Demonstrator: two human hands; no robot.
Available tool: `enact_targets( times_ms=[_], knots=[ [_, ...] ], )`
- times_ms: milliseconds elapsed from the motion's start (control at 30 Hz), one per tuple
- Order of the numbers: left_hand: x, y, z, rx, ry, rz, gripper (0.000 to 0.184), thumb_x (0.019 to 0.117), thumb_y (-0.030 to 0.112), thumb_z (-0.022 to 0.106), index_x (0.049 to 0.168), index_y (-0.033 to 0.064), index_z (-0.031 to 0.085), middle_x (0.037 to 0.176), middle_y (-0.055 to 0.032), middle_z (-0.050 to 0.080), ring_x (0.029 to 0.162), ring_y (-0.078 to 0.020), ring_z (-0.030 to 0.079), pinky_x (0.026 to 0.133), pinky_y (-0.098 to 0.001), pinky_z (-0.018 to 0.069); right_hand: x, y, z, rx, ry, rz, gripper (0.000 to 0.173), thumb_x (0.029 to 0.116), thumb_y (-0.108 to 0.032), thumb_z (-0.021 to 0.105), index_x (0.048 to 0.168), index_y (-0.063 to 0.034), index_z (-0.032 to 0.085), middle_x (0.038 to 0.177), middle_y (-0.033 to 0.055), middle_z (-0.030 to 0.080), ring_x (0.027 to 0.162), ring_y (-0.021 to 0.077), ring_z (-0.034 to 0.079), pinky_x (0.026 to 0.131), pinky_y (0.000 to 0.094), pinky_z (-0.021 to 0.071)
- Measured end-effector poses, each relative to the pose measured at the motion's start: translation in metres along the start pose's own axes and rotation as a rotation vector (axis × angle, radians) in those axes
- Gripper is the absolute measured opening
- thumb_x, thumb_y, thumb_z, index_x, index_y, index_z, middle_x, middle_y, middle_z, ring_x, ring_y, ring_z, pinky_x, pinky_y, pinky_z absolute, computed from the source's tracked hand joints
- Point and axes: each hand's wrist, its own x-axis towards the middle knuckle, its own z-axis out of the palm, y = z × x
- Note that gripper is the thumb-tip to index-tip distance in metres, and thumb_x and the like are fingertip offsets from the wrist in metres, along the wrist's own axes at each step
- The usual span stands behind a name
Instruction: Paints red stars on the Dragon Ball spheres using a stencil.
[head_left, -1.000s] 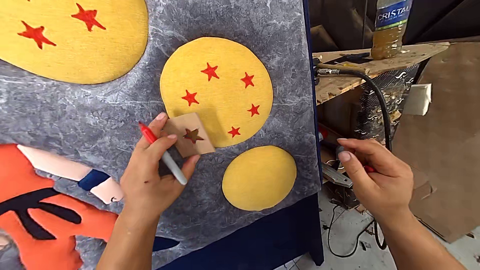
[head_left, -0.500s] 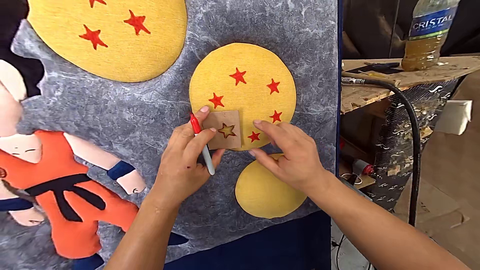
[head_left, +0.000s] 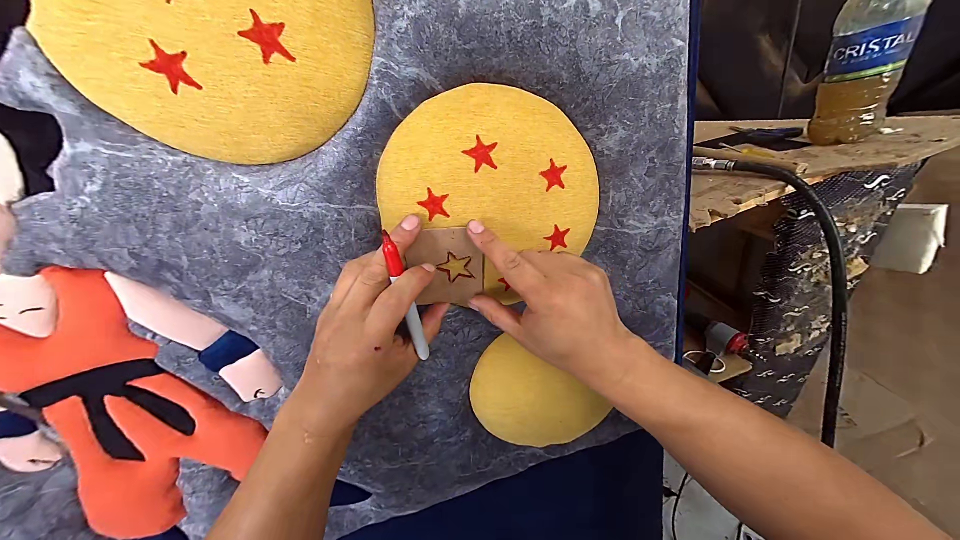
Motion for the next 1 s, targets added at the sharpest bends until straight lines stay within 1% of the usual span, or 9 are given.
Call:
enact_targets(
  times_ms=[100,200,333,500,600,700,867,1000],
  knots=[
    [-0.0003,-0.0007,0.0014,0.010,0.003,-0.009,0.044,0.0890,0.019,0.079,0.126,0.0069,0.059,0.154,-0.0164,0.050,0.127,-0.0292,0.060,0.101,-0.0396,0.0516,-0.0019,-0.0009,0.0038,-0.014,0.011,0.014,0.058,0.0956,-0.038,0.070,0.149,-0.0170,0.058,0.071,0.0009,0.063,0.061,0.0184,0.059,0.055,0.0332,0.0468],
    [-0.0015,-0.0031,0.0018,0.000,0.010,-0.010,0.046,0.0886,0.020,0.079,0.128,0.0072,0.059,0.154,-0.0165,0.050,0.129,-0.0300,0.059,0.103,-0.0402,0.0512,-0.0029,-0.0005,0.0055,-0.017,0.017,0.007,0.058,0.0955,-0.038,0.071,0.148,-0.0167,0.059,0.069,-0.0004,0.062,0.060,0.0172,0.058,0.054,0.0322,0.0464],
    [-0.0020,-0.0034,0.0020,0.002,0.018,-0.012,0.045,0.0884,0.020,0.080,0.127,0.0087,0.059,0.155,-0.0146,0.049,0.129,-0.0276,0.059,0.103,-0.0381,0.0508,-0.0021,-0.0014,0.0034,-0.015,-0.009,0.004,0.059,0.0967,-0.038,0.069,0.150,-0.0165,0.057,0.071,-0.0009,0.061,0.061,0.0164,0.057,0.054,0.0317,0.0460],
    [-0.0024,-0.0029,0.0039,-0.008,0.025,-0.015,0.042,0.0889,0.020,0.079,0.125,0.0099,0.059,0.155,-0.0133,0.050,0.128,-0.0253,0.060,0.102,-0.0364,0.0515,-0.0033,-0.0011,0.0045,-0.018,0.023,-0.003,0.059,0.0954,-0.039,0.071,0.147,-0.0133,0.059,0.071,-0.0001,0.061,0.061,0.0165,0.058,0.054,0.0313,0.0467],
    [-0.0019,-0.0025,0.0040,0.000,0.014,-0.013,0.042,0.0894,0.021,0.079,0.125,0.0091,0.060,0.155,-0.0137,0.049,0.128,-0.0257,0.059,0.102,-0.0361,0.0512,-0.0039,-0.0007,0.0048,-0.018,0.023,-0.003,0.060,0.0951,-0.040,0.071,0.147,-0.0129,0.059,0.072,-0.0003,0.062,0.061,0.0160,0.058,0.054,0.0310,0.0471],
    [-0.0010,-0.0023,0.0035,-0.011,0.018,-0.008,0.042,0.0887,0.020,0.080,0.124,0.0081,0.060,0.154,-0.0144,0.050,0.127,-0.0257,0.060,0.102,-0.0361,0.0519,-0.0042,-0.0003,0.0044,-0.010,0.024,0.004,0.060,0.0953,-0.040,0.071,0.147,-0.0127,0.059,0.070,-0.0003,0.061,0.060,0.0159,0.057,0.053,0.0312,0.0456],
    [-0.0007,-0.0010,0.0044,0.022,0.013,-0.009,0.042,0.0898,0.020,0.079,0.125,0.0077,0.060,0.154,-0.0146,0.051,0.125,-0.0255,0.061,0.100,-0.0349,0.0512,-0.0047,-0.0005,0.0046,-0.020,0.026,0.002,0.060,0.0958,-0.040,0.070,0.147,-0.0113,0.058,0.072,0.0007,0.062,0.059,0.0162,0.057,0.052,0.0312,0.0447],
    [0.0006,0.0002,0.0039,0.020,0.008,-0.020,0.041,0.0895,0.020,0.079,0.124,0.0066,0.062,0.153,-0.0159,0.051,0.125,-0.0262,0.061,0.101,-0.0360,0.0516,-0.0041,-0.0012,0.0041,-0.034,0.022,-0.002,0.062,0.0957,-0.040,0.070,0.149,-0.0118,0.057,0.072,0.0012,0.061,0.059,0.0168,0.057,0.052,0.0320,0.0450]
  ],
)
